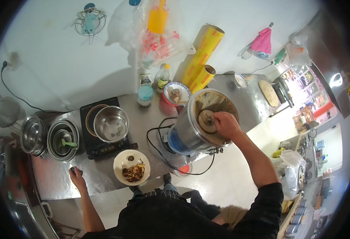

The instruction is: The person cleans a food processor bowl with a pink cloth, rinses the cloth at the sink, and then assembles the food processor by inserting the blade, placing the bowl on the base, and securing the lid. A second person briefly appears in the background.

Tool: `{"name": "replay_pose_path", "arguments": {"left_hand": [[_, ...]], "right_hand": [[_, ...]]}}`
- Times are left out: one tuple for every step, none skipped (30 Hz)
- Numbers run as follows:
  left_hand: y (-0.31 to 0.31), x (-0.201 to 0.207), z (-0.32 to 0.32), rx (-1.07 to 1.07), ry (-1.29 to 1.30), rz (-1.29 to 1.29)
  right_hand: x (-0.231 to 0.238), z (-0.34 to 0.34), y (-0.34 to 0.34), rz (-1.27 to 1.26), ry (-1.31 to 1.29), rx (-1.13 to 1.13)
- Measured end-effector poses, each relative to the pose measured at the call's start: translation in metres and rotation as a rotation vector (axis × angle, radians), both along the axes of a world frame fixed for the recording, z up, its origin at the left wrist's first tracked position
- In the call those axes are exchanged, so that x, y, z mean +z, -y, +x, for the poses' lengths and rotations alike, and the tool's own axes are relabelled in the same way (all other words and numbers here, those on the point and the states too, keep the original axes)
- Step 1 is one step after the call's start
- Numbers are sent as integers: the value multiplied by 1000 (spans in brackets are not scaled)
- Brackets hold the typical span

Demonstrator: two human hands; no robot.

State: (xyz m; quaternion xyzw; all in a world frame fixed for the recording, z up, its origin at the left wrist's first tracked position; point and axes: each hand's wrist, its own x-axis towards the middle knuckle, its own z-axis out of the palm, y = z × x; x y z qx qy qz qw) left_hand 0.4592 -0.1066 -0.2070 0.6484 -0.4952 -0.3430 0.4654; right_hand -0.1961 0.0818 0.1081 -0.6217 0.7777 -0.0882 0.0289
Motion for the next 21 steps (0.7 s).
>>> {"name": "replay_pose_path", "arguments": {"left_hand": [[-11, 22, -19, -52, -134, 15], [-22, 43, -41, -122, -254, -1], [-36, 65, -65, -162, -284, 26], [-49, 87, -91, -223, -360, 12], [-58, 109, -118, -281, -374, 26], [-67, 132, -146, -358, -408, 21], [-75, 157, -173, -412, -332, 37], [-83, 182, -202, -442, -244, 133], [-93, 207, -230, -532, -105, 15], [-100, 232, -259, -615, 14, -73], [-106, 256, -290, -662, 147, -120], [-110, 278, -320, -722, 247, -215], [-116, 298, -351, -760, 278, -283], [-121, 315, -380, -799, 276, -352], [-127, 330, -407, -862, 295, -325], [-132, 341, -432, -918, 244, -340], [-137, 349, -456, -928, 288, -337], [-141, 354, -477, -934, 292, -373], [-145, 357, -489, -938, 278, -434], [-148, 357, -496, -927, 219, -354], [-149, 355, -502, -915, 143, -304]], "right_hand": [[2, -1, 2, -61, 6, 66], [6, -3, 5, -167, 15, 135], [9, -3, 8, -92, 30, 176], [14, -3, 11, -59, 49, 218], [21, -4, 14, 41, 68, 230], [28, -5, 16, -47, 88, 264], [37, -7, 17, -65, 112, 262], [47, -9, 16, -48, 142, 222], [56, -10, 14, -47, 165, 238], [66, -11, 9, -41, 261, 336], [76, -11, 4, -31, 346, 376], [84, -10, -2, -46, 528, 446], [90, -7, -8, -85, 683, 521], [94, -5, -11, -83, 730, 552], [97, -5, -13, -76, 741, 605], [98, -6, -15, -69, 751, 663], [98, -9, -14, -83, 655, 688], [97, -14, -12, -97, 561, 713], [95, -21, -10, -90, 464, 716], [94, -32, -9, -121, 454, 730], [92, -45, -8, -133, 439, 722]]}}
